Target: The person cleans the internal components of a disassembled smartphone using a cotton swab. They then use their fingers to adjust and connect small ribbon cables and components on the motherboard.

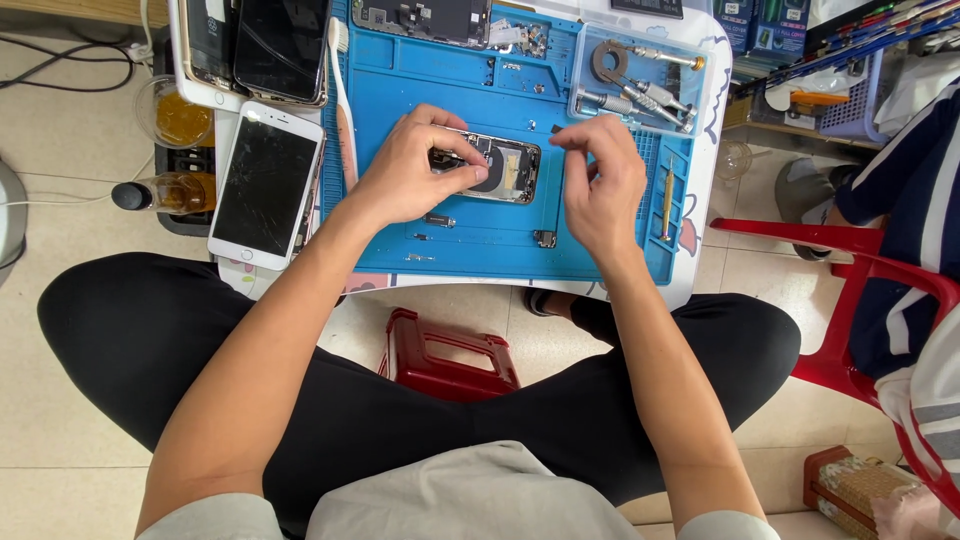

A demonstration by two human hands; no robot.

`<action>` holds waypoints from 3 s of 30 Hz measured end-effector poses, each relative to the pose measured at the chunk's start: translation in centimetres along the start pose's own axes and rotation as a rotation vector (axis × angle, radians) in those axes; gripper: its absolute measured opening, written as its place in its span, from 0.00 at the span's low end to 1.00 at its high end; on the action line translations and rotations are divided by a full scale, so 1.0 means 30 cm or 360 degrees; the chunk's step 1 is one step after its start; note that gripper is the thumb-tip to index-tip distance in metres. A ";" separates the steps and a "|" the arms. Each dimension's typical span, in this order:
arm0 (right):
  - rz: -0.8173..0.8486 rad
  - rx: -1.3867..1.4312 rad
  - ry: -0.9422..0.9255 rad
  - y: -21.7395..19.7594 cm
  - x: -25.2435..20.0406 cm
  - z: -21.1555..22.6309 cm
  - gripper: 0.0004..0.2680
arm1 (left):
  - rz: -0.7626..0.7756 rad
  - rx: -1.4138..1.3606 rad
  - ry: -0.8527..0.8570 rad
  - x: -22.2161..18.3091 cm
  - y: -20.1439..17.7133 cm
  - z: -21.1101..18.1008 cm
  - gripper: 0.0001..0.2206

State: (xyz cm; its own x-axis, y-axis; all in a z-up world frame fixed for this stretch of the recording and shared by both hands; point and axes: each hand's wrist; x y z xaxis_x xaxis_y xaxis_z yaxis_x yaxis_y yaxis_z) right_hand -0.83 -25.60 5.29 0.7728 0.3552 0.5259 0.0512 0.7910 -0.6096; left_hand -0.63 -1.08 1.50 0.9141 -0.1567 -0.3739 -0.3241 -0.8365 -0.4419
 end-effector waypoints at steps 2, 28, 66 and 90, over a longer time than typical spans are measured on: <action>0.0052 -0.0230 -0.0014 -0.004 -0.014 -0.052 0.10 | -0.0034 -0.0136 0.0161 -0.013 -0.005 0.006 0.07; 0.0253 -0.0755 -0.0562 0.013 -0.013 -0.046 0.03 | 0.0214 0.0019 0.0873 -0.297 -0.097 -0.210 0.02; 0.0304 -0.1066 -0.0751 0.061 -0.031 -0.099 0.03 | -0.0011 0.0730 0.0486 -0.097 -0.120 0.031 0.45; 0.0579 0.0284 0.0284 0.063 -0.071 0.051 0.08 | 0.0070 0.0645 0.0483 -0.065 -0.113 0.010 0.33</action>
State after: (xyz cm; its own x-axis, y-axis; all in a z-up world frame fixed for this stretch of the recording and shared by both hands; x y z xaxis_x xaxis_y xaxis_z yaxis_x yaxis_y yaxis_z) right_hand -3.33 -24.10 3.92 0.8184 0.5472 0.1756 -0.3423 0.7096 -0.6159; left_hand -1.40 2.24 3.49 0.9077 -0.3828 -0.1721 -0.3771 -0.5640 -0.7346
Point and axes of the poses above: each hand's wrist, its own x-axis towards the middle knuckle, its own y-axis out of the palm, z = x × y, and after that the axes turned 14 degrees about -y, right-handed
